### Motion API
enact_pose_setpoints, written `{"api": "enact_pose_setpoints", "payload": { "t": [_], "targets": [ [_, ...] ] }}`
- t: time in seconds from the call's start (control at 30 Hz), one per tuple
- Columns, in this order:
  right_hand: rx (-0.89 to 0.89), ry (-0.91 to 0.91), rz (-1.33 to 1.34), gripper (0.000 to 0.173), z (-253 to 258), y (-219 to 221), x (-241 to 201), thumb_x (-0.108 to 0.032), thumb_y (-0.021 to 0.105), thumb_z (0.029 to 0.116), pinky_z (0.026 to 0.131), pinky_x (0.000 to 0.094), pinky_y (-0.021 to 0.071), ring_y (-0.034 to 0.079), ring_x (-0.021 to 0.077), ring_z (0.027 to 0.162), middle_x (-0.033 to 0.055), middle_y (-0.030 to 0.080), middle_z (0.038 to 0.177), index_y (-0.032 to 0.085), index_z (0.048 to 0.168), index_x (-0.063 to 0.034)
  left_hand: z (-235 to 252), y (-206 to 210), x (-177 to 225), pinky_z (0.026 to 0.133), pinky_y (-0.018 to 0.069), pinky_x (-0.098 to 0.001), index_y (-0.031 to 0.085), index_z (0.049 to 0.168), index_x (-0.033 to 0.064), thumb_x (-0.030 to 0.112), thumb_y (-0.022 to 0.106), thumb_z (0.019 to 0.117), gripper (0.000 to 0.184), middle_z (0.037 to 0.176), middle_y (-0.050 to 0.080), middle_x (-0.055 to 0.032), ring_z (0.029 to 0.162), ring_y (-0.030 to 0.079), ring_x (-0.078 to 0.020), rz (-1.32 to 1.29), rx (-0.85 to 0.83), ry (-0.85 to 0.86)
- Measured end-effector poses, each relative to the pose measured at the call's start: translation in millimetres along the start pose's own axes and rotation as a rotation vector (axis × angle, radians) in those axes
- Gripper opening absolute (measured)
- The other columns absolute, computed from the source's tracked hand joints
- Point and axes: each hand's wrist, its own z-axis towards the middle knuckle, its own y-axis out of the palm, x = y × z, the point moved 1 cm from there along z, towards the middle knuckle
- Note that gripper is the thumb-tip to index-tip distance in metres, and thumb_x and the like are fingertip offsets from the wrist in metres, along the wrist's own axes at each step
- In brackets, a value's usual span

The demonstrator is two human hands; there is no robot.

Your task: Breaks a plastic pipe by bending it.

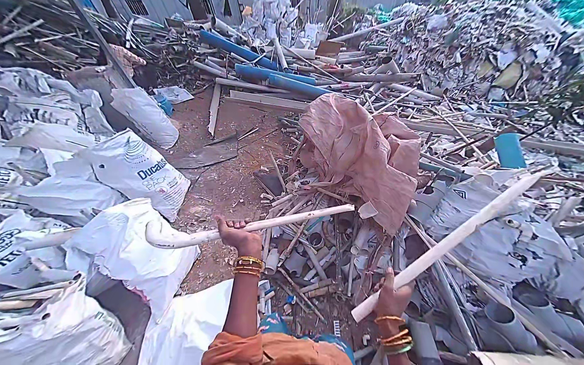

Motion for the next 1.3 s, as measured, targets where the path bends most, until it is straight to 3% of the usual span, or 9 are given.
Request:
{"api": "enact_pose_setpoints", "payload": {
  "t": [0.13,0.27,0.5,0.63,0.7,0.9,1.0,1.17,1.3],
  "targets": [
    [-0.334,-0.190,-0.503,0.047,-17,-31,45,-0.008,0.061,0.0978,0.088,0.0590,0.0524,0.068,0.0451,0.093,0.0355,0.066,0.103,0.048,0.134,0.0176,-9,7,0,0.042,0.0413,-0.0220,0.035,0.065,0.0195,0.024,0.035,0.1110,0.046,0.045,0.031,0.0075,0.035,0.035,-0.0071,-0.051,-0.085,0.039],
    [-0.611,-0.131,-0.910,0.033,-4,-72,38,-0.017,0.073,0.0930,0.082,0.0617,0.0524,0.070,0.0440,0.090,0.0257,0.072,0.092,0.066,0.120,0.0005,-4,14,7,0.040,0.0396,-0.0200,0.042,0.067,0.0147,0.013,0.047,0.1067,0.040,0.046,0.034,0.0061,0.035,0.037,-0.0059,0.014,-0.140,0.184],
    [-0.081,-0.373,0.015,0.027,-45,-44,-8,-0.020,0.062,0.0938,0.048,0.0188,0.0504,0.052,-0.0017,0.050,-0.0022,0.056,0.071,0.058,0.104,0.0053,2,9,12,0.041,0.0424,-0.0219,0.042,0.064,0.0149,0.011,0.043,0.1063,0.043,0.044,0.038,0.0050,0.036,0.042,-0.0072,-0.047,-0.158,0.327],
    [-0.881,-0.233,-0.705,0.038,-51,-59,64,-0.014,0.065,0.0953,0.083,0.0551,0.0553,0.072,0.0365,0.087,0.0242,0.072,0.094,0.061,0.127,0.0070,-7,9,20,0.043,0.0426,-0.0211,0.040,0.064,0.0151,0.014,0.046,0.1066,0.043,0.046,0.036,0.0053,0.037,0.040,-0.0069,-0.031,-0.089,0.208],
    [-0.962,-0.122,-0.845,0.040,-50,-63,77,-0.017,0.070,0.0937,0.088,0.0591,0.0528,0.071,0.0410,0.095,0.0257,0.072,0.099,0.063,0.128,0.0032,4,-3,33,0.044,0.0426,-0.0189,0.044,0.070,0.0153,0.014,0.051,0.1058,0.036,0.050,0.038,0.0070,0.039,0.041,-0.0047,0.030,-0.033,0.182],
    [-0.805,-0.117,-0.485,0.030,-53,-38,43,-0.015,0.072,0.0897,0.066,0.0454,0.0517,0.061,0.0248,0.068,0.0158,0.065,0.079,0.067,0.110,0.0064,38,-49,57,0.049,0.0467,-0.0202,0.045,0.067,0.0161,0.009,0.041,0.1055,0.039,0.049,0.042,0.0068,0.041,0.044,-0.0056,-0.091,-0.161,0.198],
    [-0.965,0.333,-0.116,0.013,-74,4,27,-0.010,0.060,0.1023,0.038,0.0254,0.0430,0.044,0.0090,0.038,0.0012,0.048,0.053,0.056,0.097,0.0006,18,-63,46,0.060,0.0512,-0.0223,0.052,0.080,0.0134,0.002,0.042,0.0981,0.024,0.059,0.051,0.0055,0.053,0.052,-0.0056,-0.064,-0.252,0.139],
    [-1.250,1.198,0.481,0.059,-111,64,11,-0.055,0.030,0.1074,0.036,0.0167,0.0438,0.048,0.0041,0.036,-0.0047,0.050,0.054,0.064,0.098,-0.0069,-39,-93,14,0.079,0.0565,-0.0231,0.060,0.095,0.0075,0.007,0.077,0.0755,0.026,0.082,0.067,0.0059,0.079,0.065,-0.0023,0.140,-0.679,0.113],
    [-1.361,1.101,0.750,0.068,-153,95,-4,-0.069,0.033,0.1004,0.044,0.0179,0.0463,0.053,0.0044,0.044,-0.0024,0.059,0.059,0.065,0.081,-0.0121,-74,-111,19,0.100,0.0419,-0.0296,0.070,0.090,-0.0061,0.037,0.074,0.0807,0.044,0.086,0.070,-0.0066,0.096,0.063,-0.0096,0.460,-1.458,0.411]
  ]
}}
